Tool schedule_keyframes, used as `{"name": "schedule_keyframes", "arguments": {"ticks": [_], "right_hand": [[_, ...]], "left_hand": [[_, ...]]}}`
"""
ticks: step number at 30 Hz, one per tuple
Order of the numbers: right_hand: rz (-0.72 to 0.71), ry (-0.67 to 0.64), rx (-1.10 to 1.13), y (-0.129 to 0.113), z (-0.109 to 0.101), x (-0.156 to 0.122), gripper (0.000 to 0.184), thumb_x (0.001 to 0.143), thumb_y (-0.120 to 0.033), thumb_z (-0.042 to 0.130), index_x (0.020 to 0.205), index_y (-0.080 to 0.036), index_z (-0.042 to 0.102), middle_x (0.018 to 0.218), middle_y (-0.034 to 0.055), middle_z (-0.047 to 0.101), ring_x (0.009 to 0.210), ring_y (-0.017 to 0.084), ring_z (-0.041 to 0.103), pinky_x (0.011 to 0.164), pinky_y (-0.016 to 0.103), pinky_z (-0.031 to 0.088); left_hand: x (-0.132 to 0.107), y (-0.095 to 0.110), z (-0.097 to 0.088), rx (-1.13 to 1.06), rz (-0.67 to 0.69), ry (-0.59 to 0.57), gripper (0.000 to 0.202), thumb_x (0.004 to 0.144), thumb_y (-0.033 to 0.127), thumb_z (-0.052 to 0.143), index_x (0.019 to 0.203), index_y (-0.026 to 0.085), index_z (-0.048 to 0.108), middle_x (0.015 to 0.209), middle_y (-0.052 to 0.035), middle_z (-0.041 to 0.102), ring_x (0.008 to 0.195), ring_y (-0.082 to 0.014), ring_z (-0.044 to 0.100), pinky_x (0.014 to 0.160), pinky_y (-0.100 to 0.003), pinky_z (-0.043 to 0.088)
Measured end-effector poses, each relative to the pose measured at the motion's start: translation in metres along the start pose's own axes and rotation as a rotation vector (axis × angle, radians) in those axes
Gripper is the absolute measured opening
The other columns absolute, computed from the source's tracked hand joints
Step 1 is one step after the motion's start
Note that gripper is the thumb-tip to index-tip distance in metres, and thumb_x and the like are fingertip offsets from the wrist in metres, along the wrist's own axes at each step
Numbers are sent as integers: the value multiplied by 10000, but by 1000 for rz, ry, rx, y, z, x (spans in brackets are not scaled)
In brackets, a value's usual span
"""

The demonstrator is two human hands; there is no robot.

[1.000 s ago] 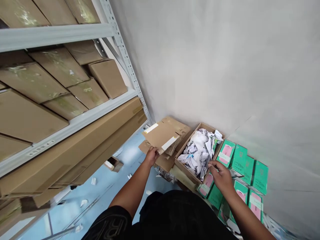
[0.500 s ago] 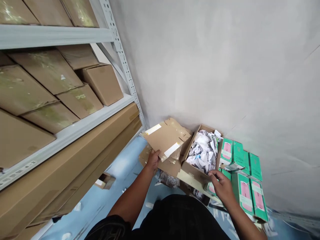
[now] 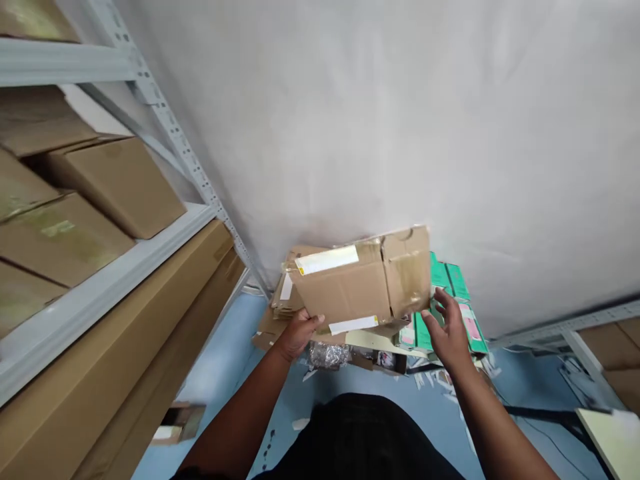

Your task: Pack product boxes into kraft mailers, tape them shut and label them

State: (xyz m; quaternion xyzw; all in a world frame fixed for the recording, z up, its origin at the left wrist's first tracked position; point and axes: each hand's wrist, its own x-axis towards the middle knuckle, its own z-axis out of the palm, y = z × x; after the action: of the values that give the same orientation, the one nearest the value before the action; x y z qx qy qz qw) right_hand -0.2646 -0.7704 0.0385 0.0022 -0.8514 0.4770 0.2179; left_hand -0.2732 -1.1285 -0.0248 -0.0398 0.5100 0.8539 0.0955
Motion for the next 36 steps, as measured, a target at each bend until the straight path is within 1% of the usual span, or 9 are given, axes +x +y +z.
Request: {"name": "schedule_keyframes", "arguments": {"ticks": [4,7,10,14,18,22,25,30,36], "right_hand": [[108,118,201,12,-60,-18,611,881,-498,678,1393,-196,537,1316,141,660,1200,292,622,1024,429,509],[197,220,242,36,-115,-48,550,842,-507,728,1275,-186,617,1207,134,719,1101,293,668,961,413,542],[305,296,251,68,-175,-82,513,806,-553,750,1148,-180,667,1118,126,756,995,293,700,861,398,577],[425,378,245,110,-256,-125,526,794,-610,744,1090,-178,690,1067,117,779,914,289,716,756,375,593],[496,471,291,146,-338,-167,540,766,-622,772,1087,-191,711,1079,108,787,947,295,721,801,397,597],[580,599,338,174,-403,-208,490,742,-578,817,1054,-211,728,1073,88,790,957,285,719,842,402,589],[602,728,338,192,-429,-231,468,750,-539,825,1078,-226,710,1108,79,781,999,280,711,881,404,580],[584,916,317,221,-445,-248,490,775,-458,798,1188,-258,626,1207,68,741,1109,276,688,971,418,551],[677,1047,70,240,-470,-236,463,783,-297,613,1243,-251,604,1234,59,716,1139,281,652,1001,411,512]], "left_hand": [[6,-11,54,219,-70,-251,451,685,425,863,1016,136,759,1051,-123,784,1120,-365,688,1029,-477,502],[17,-27,110,356,-102,-360,457,645,367,873,1027,146,755,1071,-114,783,1131,-371,679,1033,-466,496],[25,-56,181,397,-80,-359,538,605,313,865,1097,153,718,1108,-109,775,1142,-364,669,1010,-443,506],[28,-105,285,345,-23,-356,636,651,336,818,1236,168,635,1234,-118,735,1180,-331,651,994,-383,502],[21,-156,381,398,-68,-517,650,671,355,820,1258,170,610,1242,-116,728,1165,-314,660,976,-372,509],[15,-205,459,481,-114,-671,607,722,401,792,1247,168,598,1188,-104,740,1140,-308,676,959,-409,528],[18,-241,505,530,-83,-761,550,740,355,766,1232,186,583,1215,-99,726,1167,-288,666,989,-410,520],[40,-295,569,589,-29,-903,535,764,293,731,1256,206,539,1261,-89,695,1194,-258,648,1030,-397,498],[66,-347,642,529,-219,-1131,468,755,309,730,1173,193,554,1178,-87,728,1129,-261,684,990,-400,532]]}}
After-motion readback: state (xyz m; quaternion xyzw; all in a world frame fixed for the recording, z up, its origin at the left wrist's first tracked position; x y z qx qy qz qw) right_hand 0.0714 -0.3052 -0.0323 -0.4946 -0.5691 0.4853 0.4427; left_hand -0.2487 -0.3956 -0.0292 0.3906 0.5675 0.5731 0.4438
